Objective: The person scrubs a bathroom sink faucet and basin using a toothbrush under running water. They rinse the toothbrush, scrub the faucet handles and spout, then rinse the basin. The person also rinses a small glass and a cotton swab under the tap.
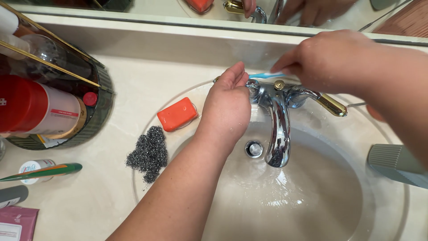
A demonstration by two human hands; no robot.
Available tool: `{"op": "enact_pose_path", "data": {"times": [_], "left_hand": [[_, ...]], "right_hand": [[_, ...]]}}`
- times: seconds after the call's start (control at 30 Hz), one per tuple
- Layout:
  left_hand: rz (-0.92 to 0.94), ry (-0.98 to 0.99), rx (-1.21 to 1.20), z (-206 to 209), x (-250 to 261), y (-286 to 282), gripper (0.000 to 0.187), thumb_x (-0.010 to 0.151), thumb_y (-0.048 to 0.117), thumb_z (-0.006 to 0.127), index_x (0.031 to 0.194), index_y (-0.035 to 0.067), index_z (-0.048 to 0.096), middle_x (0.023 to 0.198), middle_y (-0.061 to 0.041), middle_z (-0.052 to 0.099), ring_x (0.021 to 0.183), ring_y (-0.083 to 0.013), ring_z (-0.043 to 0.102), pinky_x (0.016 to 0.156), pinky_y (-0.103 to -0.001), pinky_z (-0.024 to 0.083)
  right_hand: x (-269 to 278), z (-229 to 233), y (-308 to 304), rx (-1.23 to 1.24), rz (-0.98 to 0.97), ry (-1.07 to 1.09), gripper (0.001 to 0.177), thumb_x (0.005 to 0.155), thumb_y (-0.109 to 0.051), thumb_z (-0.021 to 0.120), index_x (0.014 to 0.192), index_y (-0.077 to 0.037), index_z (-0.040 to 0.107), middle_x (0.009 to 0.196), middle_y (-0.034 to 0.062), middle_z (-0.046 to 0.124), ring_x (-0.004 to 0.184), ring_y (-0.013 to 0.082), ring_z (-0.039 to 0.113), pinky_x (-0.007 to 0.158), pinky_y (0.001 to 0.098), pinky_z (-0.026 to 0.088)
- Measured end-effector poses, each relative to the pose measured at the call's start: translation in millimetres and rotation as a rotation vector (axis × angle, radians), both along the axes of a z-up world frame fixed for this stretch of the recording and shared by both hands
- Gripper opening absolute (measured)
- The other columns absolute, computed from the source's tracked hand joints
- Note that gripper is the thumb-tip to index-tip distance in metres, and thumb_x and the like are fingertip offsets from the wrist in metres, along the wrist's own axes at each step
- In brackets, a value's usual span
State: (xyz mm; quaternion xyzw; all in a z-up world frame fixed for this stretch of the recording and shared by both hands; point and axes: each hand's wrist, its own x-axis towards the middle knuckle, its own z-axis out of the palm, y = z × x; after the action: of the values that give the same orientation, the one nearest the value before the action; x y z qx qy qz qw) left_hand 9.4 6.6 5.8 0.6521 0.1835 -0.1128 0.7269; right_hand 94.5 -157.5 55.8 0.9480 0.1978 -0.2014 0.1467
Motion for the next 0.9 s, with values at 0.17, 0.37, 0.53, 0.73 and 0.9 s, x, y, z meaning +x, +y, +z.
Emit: {"op": "enact_pose_path", "data": {"times": [0.17,0.37,0.53,0.73,0.9], "left_hand": [[-0.048,-0.012,0.033,3.1,-4.5,-0.6,0.067,0.087,-0.002,0.039,0.154,0.007,0.037,0.156,-0.015,0.046,0.148,-0.0184,0.04,0.117,-0.03,0.03],[-0.103,-0.078,0.01,-3.8,-9.6,-3.4,0.067,0.09,-0.004,0.038,0.155,0.01,0.036,0.159,-0.015,0.042,0.15,-0.0206,0.036,0.118,-0.029,0.029],[-0.194,-0.1,0.106,-8.5,-36.4,-10.5,0.058,0.092,-0.002,0.037,0.147,0.01,0.05,0.151,-0.014,0.056,0.144,-0.0213,0.051,0.115,-0.03,0.037],[-0.262,0.053,0.216,-17.1,-58.8,-17.7,0.058,0.091,-0.001,0.038,0.146,0.014,0.051,0.151,-0.012,0.054,0.141,-0.0212,0.05,0.112,-0.03,0.039],[-0.351,0.057,0.364,-51.8,-66.6,-20.4,0.057,0.092,0.002,0.042,0.148,0.012,0.05,0.149,-0.014,0.055,0.139,-0.0251,0.053,0.111,-0.031,0.041]], "right_hand": [[-2.5,7.2,-25.7,-0.168,-0.05,-0.014,0.032,0.104,-0.042,0.052,0.128,-0.052,0.071,0.091,0.0005,0.079,0.088,0.0225,0.074,0.081,0.0383,0.058],[-23.3,1.7,-62.8,-0.112,-0.171,-0.009,0.036,0.101,-0.038,0.052,0.131,-0.048,0.07,0.09,-0.0004,0.078,0.08,0.0242,0.075,0.075,0.0391,0.06],[-55.6,9.6,-63.7,-0.122,-0.139,-0.115,0.042,0.098,-0.024,0.052,0.13,-0.044,0.07,0.091,0.0007,0.078,0.081,0.0258,0.075,0.074,0.0415,0.059],[-67.9,23.4,-43.5,-0.111,-0.22,-0.085,0.042,0.099,-0.019,0.051,0.128,-0.043,0.071,0.098,0.0046,0.078,0.09,0.0275,0.074,0.077,0.0423,0.059],[-66.1,10.4,-24.9,-0.059,-0.098,-0.089,0.036,0.093,-0.019,0.055,0.122,-0.033,0.073,0.1,0.0068,0.077,0.096,0.0287,0.073,0.079,0.0453,0.059]]}}
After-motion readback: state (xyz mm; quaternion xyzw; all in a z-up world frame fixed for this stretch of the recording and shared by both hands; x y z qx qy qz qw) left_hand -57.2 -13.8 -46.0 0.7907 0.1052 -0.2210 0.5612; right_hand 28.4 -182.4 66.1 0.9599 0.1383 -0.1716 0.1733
